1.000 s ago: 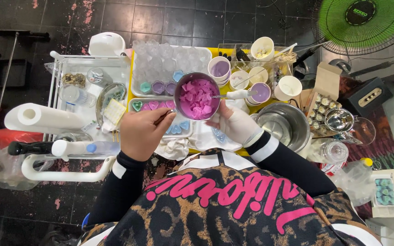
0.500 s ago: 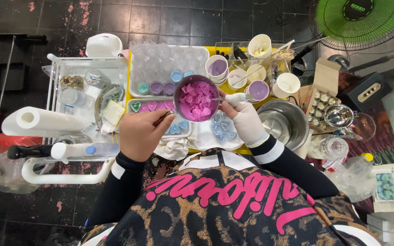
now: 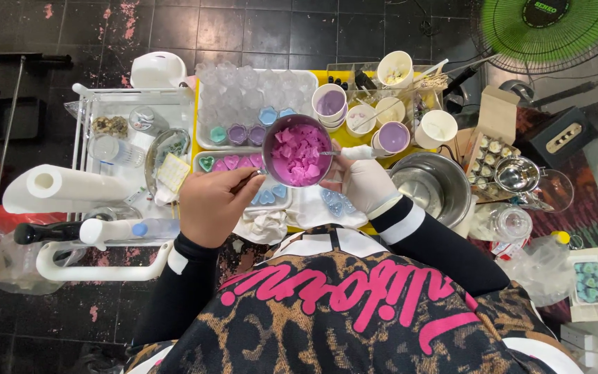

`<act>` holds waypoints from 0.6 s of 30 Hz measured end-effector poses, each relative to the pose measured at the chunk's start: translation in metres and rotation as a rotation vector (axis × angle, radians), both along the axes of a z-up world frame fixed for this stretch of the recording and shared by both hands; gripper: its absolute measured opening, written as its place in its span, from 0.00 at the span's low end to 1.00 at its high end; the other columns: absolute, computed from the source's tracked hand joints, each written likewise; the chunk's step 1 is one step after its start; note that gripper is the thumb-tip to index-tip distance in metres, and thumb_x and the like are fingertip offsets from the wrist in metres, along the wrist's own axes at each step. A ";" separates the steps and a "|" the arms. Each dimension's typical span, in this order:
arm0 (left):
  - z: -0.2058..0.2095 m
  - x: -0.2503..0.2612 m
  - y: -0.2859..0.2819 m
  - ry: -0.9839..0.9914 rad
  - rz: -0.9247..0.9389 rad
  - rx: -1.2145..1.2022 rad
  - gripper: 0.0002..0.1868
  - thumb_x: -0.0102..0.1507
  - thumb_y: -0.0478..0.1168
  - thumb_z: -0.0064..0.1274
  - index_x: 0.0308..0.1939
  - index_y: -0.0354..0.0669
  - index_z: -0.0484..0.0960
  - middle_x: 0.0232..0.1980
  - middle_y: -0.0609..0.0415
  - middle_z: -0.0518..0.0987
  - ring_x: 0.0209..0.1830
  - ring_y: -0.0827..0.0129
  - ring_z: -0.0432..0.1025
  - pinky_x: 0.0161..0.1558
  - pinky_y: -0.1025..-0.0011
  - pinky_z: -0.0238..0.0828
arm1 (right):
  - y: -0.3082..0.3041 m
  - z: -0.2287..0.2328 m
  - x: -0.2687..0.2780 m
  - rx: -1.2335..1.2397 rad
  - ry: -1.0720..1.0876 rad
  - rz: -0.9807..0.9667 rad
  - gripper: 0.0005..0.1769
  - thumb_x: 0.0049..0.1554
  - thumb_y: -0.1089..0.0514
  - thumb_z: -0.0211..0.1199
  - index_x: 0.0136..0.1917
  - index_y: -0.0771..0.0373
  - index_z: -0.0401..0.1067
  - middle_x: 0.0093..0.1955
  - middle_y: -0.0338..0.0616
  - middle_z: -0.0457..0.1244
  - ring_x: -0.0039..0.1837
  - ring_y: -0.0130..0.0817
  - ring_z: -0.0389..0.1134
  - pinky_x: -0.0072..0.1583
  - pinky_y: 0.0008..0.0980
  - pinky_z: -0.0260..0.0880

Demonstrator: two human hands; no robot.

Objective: Stirring and preparing pink wax in a pot for candle making.

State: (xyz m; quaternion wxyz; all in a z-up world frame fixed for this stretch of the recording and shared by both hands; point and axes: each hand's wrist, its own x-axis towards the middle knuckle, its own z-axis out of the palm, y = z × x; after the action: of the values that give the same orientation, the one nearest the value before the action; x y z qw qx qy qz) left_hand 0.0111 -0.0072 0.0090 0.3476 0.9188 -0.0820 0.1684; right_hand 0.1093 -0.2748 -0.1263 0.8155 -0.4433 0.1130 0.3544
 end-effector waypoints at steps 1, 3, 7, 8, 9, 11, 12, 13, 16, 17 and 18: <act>0.000 0.000 0.000 -0.001 0.002 0.001 0.11 0.64 0.45 0.62 0.42 0.40 0.88 0.28 0.49 0.82 0.24 0.60 0.76 0.30 0.67 0.68 | 0.000 0.001 0.002 0.001 -0.001 0.002 0.16 0.69 0.50 0.53 0.65 0.58 0.71 0.54 0.38 0.69 0.53 0.30 0.71 0.55 0.36 0.73; 0.001 -0.001 0.001 -0.027 0.014 0.061 0.11 0.63 0.45 0.63 0.40 0.41 0.89 0.26 0.51 0.81 0.23 0.61 0.75 0.30 0.65 0.65 | 0.000 0.002 0.005 0.086 0.083 0.037 0.20 0.64 0.53 0.51 0.68 0.53 0.68 0.57 0.38 0.68 0.55 0.32 0.71 0.57 0.41 0.74; 0.001 -0.002 0.005 0.014 0.025 0.044 0.11 0.64 0.46 0.62 0.40 0.42 0.89 0.25 0.51 0.81 0.22 0.61 0.74 0.27 0.66 0.63 | 0.000 0.012 0.012 0.126 0.104 0.075 0.23 0.63 0.52 0.51 0.69 0.58 0.66 0.58 0.43 0.68 0.56 0.35 0.72 0.59 0.44 0.74; 0.002 -0.004 0.006 0.010 0.028 0.032 0.11 0.64 0.45 0.62 0.40 0.41 0.89 0.26 0.51 0.81 0.22 0.61 0.75 0.28 0.66 0.64 | -0.001 0.015 0.015 0.150 0.056 0.095 0.24 0.59 0.54 0.54 0.69 0.59 0.67 0.58 0.42 0.69 0.55 0.34 0.71 0.58 0.41 0.73; 0.003 -0.004 0.007 0.004 0.030 0.020 0.11 0.64 0.45 0.62 0.40 0.41 0.88 0.26 0.51 0.81 0.23 0.61 0.75 0.28 0.66 0.65 | -0.001 0.019 0.018 0.175 0.007 0.116 0.26 0.56 0.56 0.58 0.69 0.59 0.69 0.58 0.41 0.70 0.55 0.34 0.71 0.58 0.38 0.72; 0.008 -0.006 0.009 0.051 0.052 -0.024 0.11 0.64 0.45 0.62 0.41 0.40 0.88 0.26 0.50 0.81 0.22 0.61 0.75 0.28 0.68 0.66 | 0.000 0.014 0.033 -0.057 -0.356 0.081 0.24 0.55 0.58 0.62 0.65 0.62 0.72 0.58 0.42 0.70 0.57 0.34 0.71 0.60 0.36 0.71; 0.010 -0.008 0.010 0.098 0.070 -0.069 0.11 0.64 0.44 0.61 0.42 0.40 0.88 0.27 0.48 0.80 0.21 0.61 0.75 0.27 0.69 0.67 | 0.000 0.012 0.039 -0.292 -0.715 0.038 0.21 0.55 0.59 0.67 0.61 0.65 0.75 0.57 0.44 0.69 0.58 0.34 0.71 0.62 0.34 0.71; 0.010 -0.009 0.011 0.096 0.074 -0.070 0.11 0.64 0.44 0.61 0.42 0.40 0.88 0.27 0.48 0.80 0.21 0.61 0.75 0.27 0.69 0.67 | 0.005 0.015 0.053 -0.291 -0.718 0.041 0.21 0.55 0.59 0.67 0.61 0.65 0.75 0.57 0.44 0.69 0.58 0.34 0.71 0.62 0.34 0.71; 0.010 -0.014 0.016 0.077 0.117 -0.058 0.11 0.64 0.44 0.62 0.42 0.40 0.88 0.27 0.47 0.80 0.21 0.60 0.75 0.27 0.69 0.67 | 0.013 0.017 0.087 -0.856 -0.713 0.010 0.13 0.57 0.51 0.72 0.51 0.59 0.79 0.48 0.42 0.72 0.51 0.38 0.72 0.54 0.34 0.71; 0.010 -0.016 0.017 0.076 0.126 -0.063 0.10 0.64 0.44 0.62 0.42 0.41 0.88 0.27 0.47 0.80 0.22 0.60 0.75 0.27 0.69 0.67 | 0.012 0.014 0.094 -1.060 -0.944 -0.022 0.11 0.55 0.51 0.74 0.48 0.58 0.81 0.49 0.43 0.70 0.54 0.41 0.70 0.57 0.38 0.68; 0.011 -0.017 0.018 0.076 0.135 -0.068 0.10 0.64 0.44 0.62 0.42 0.41 0.88 0.27 0.48 0.80 0.22 0.60 0.75 0.27 0.69 0.67 | 0.012 0.010 0.102 -1.260 -1.178 -0.054 0.10 0.53 0.51 0.77 0.45 0.57 0.83 0.50 0.44 0.68 0.58 0.44 0.67 0.60 0.42 0.65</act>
State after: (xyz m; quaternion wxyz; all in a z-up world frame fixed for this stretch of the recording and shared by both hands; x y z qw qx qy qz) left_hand -0.0063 0.0113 0.0199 0.3694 0.9155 -0.0008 0.1592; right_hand 0.2112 -0.2629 -0.1162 0.3515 -0.9217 -0.1425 -0.0816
